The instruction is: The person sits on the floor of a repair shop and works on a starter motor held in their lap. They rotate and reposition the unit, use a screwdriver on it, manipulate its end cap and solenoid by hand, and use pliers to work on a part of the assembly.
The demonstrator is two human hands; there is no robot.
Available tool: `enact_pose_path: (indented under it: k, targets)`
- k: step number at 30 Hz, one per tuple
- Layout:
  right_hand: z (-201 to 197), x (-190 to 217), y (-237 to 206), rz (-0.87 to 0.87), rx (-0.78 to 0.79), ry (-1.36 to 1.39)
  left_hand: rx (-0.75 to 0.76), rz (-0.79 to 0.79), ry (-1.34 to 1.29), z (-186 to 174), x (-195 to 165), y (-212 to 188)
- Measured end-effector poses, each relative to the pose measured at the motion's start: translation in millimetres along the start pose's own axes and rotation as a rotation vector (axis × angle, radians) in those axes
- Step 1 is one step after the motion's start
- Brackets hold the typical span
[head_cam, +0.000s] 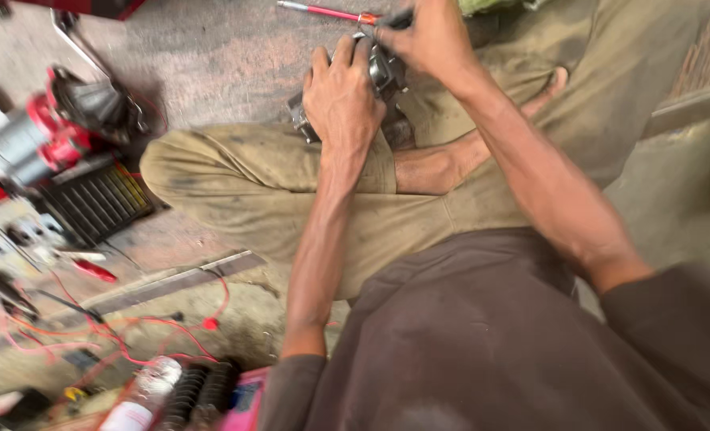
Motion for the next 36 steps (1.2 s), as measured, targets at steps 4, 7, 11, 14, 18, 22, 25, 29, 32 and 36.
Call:
enact_pose_path:
  k: [4, 7, 11, 14, 18, 22, 25, 29, 32, 36]
  targets:
    - [3, -10, -1, 0.04, 0.078, 0.063, 0.011, -0.036, -0.009, 0, 0, 0]
    - [6, -7, 4, -0.135, -0.126, -0.066, -0.095, 0.031, -0.004, -10, -6, 1]
    - [21, -23, 4, 0.109, 0.038, 0.099, -0.047, 0.026, -0.012, -9, -5, 0]
    - [8, -7, 2, -0.055, 0.002, 0.089, -0.065, 0.001, -0.012, -10, -4, 0]
    - [14, -15, -3, 0.199, 0.081, 0.102, -0.061, 0.01, -0.001, -12, -6, -2]
    - [-9, 17, -4, -0.204, -0.153, 0.012, -0.028, -0.015, -0.004, -11, -6, -2]
    - [-4, -5, -15, 0.219, -0.007, 0.384, -0.052, -0.03, -0.003, -13, -5, -3]
    - [20, -15, -2, 0.157, 0.047, 0.221, -0.038, 0.015, 0.008, -13, -7, -2]
    - [-7, 5, -5, -0.127, -0.229, 0.071, -0.005, -0.001, 0.016, -11, -7, 2]
    - [-6, -4, -22, 0.242, 0.06, 0.333, -0.031, -0.024, 0.02, -16, -7, 5]
Point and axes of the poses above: each hand's wrist, its own y-axis towards the middle knuckle, its own z-axis out of the palm, x = y × z, the point moved 7 cm from there along y, towards the middle knuckle, and after that the axes turned 15 degrees about -x, right-handed, at the moved point
